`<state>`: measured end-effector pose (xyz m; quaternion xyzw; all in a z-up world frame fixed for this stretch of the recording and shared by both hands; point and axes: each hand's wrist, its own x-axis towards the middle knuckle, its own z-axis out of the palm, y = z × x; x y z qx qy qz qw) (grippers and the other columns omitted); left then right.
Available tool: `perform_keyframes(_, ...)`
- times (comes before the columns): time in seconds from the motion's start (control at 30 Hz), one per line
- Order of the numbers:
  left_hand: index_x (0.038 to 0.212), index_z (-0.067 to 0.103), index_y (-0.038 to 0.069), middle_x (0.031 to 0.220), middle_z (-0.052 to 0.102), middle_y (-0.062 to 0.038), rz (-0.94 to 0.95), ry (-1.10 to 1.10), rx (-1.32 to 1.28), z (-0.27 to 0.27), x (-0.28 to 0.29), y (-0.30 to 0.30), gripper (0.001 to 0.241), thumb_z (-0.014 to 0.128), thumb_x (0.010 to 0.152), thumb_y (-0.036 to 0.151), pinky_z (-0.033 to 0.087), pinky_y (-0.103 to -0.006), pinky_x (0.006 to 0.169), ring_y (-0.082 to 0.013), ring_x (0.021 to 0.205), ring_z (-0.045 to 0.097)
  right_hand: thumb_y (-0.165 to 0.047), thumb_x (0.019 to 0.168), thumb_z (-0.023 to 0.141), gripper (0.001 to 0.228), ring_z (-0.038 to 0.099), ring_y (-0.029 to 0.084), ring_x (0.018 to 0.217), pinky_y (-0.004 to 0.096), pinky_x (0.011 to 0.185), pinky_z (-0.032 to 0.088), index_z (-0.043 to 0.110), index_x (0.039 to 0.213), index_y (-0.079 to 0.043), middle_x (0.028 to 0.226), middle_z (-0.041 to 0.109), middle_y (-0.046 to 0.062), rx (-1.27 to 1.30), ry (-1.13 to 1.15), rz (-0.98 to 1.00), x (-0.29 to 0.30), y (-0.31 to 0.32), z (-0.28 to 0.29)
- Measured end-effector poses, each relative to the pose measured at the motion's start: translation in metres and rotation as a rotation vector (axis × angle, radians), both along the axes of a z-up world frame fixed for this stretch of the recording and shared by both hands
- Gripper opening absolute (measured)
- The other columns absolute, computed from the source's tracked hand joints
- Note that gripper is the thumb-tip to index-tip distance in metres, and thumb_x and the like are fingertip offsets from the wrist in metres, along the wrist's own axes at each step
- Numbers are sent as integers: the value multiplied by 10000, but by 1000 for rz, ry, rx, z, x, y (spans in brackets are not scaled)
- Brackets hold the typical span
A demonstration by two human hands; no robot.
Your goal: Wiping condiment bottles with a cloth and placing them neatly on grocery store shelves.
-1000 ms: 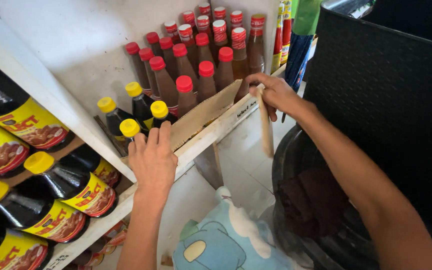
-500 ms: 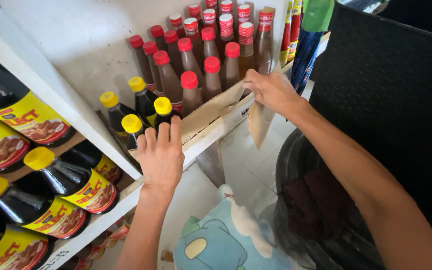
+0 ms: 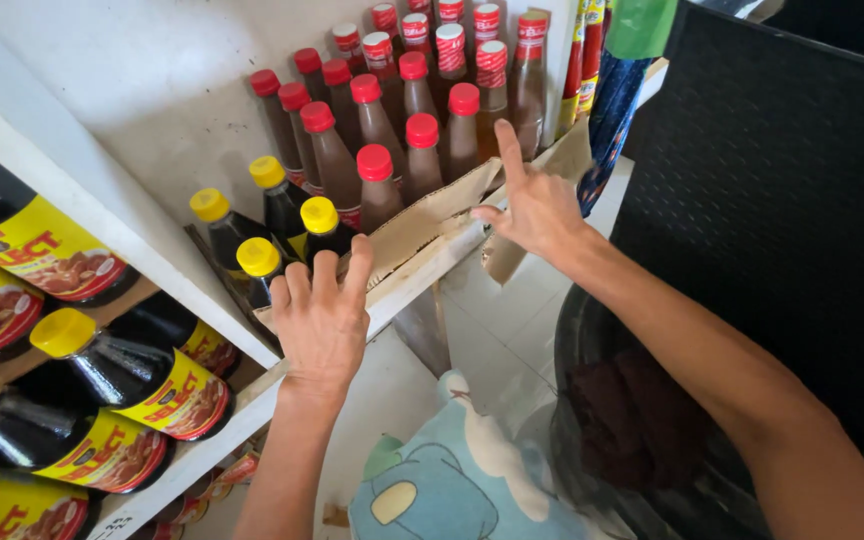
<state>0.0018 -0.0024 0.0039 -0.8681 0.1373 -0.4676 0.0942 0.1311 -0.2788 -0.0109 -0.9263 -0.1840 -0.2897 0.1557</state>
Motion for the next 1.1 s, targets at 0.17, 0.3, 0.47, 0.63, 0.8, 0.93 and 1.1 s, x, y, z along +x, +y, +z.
perform_keyframes(0.17, 1288, 645, 196, 935, 541, -31, 10, 10, 16, -3, 2, 1, 534, 686, 774, 59, 399, -408, 703, -248, 797, 499, -426, 777, 858, 1057, 698, 444, 728, 471, 582, 562, 251, 1516, 24, 1102, 678, 302, -25, -222, 116, 23, 11, -32)
perform_keyframes(0.3, 1380, 611, 214, 954, 523, -35, 17, 45, 105, 2, -1, 7, 566, 688, 833, 93, 405, -404, 729, -243, 825, 500, -451, 779, 858, 929, 698, 418, 703, 436, 530, 558, 359, 1401, 27, 1096, 666, 282, -74, -267, 74, 30, 19, -36)
perform_keyframes(0.47, 1471, 555, 297, 953, 517, -45, 10, 64, 128, 3, 2, 19, 710, 675, 805, 87, 408, -419, 730, -254, 823, 503, -458, 786, 861, 816, 681, 415, 644, 466, 503, 540, 415, 1301, -9, 940, 671, 220, -111, -176, 12, 36, 20, -28)
perform_keyframes(0.63, 1529, 526, 341, 969, 523, -38, 73, 67, 138, -4, 10, 25, 812, 676, 796, 25, 403, -401, 714, -245, 820, 498, -442, 791, 859, 728, 678, 416, 639, 500, 522, 533, 428, 1217, -38, 872, 661, 194, -134, -146, 6, 42, 23, -18)
perform_keyframes(0.8, 1501, 570, 306, 941, 515, -50, -13, 109, 84, -9, 16, 22, 826, 673, 743, -6, 415, -402, 702, -259, 816, 507, -447, 753, 866, 705, 680, 436, 663, 524, 568, 535, 424, 1128, -45, 839, 657, 202, -170, -95, 65, 47, 15, -21)
perform_keyframes(0.93, 1490, 588, 299, 943, 517, -53, -37, 137, 48, -8, 13, 27, 813, 671, 746, -18, 422, -402, 714, -259, 821, 516, -430, 798, 844, 667, 682, 437, 685, 523, 587, 537, 420, 1130, -36, 825, 661, 201, -194, -67, 123, 55, 12, -28)
perform_keyframes(1.1, 1497, 588, 273, 954, 524, -63, -53, 145, 44, -11, 8, 31, 804, 656, 755, -26, 431, -395, 730, -256, 837, 530, -431, 868, 790, 633, 680, 448, 689, 542, 595, 534, 402, 1147, -16, 841, 672, 213, -231, 32, 162, 53, 15, -24)
